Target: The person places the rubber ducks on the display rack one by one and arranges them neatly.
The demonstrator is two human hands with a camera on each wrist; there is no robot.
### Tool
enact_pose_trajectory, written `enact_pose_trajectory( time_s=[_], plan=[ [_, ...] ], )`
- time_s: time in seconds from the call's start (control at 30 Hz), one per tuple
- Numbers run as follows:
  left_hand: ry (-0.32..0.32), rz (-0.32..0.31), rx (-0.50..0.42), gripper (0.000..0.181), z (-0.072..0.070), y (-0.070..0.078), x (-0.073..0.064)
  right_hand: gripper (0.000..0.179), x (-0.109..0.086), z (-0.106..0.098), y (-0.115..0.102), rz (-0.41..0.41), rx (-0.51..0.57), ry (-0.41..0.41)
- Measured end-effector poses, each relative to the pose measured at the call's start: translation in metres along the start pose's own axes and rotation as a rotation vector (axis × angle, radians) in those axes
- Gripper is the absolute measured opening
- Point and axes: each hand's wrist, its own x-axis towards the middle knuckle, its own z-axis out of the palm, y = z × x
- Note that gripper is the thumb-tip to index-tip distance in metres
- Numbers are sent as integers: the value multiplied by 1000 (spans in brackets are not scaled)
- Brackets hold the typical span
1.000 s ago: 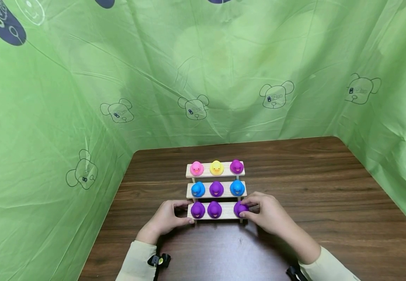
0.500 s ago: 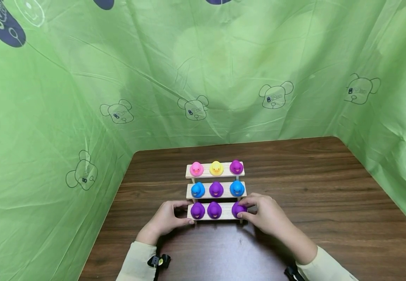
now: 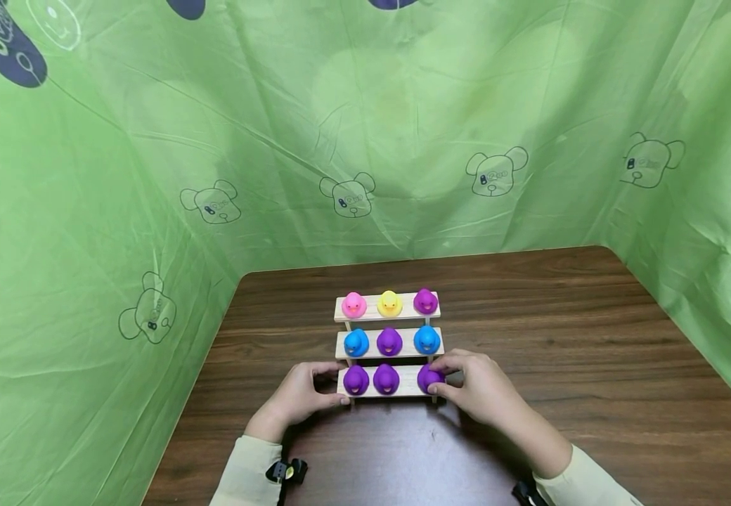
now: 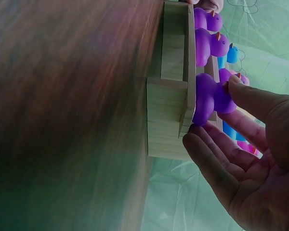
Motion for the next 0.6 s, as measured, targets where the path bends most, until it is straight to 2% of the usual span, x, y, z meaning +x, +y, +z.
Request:
enact_pose_trajectory(
  time_s=[0.6],
  plan=[
    [8, 10, -1, 54, 1, 1, 0, 26, 0, 0, 2, -15, -3, 1]
  ],
)
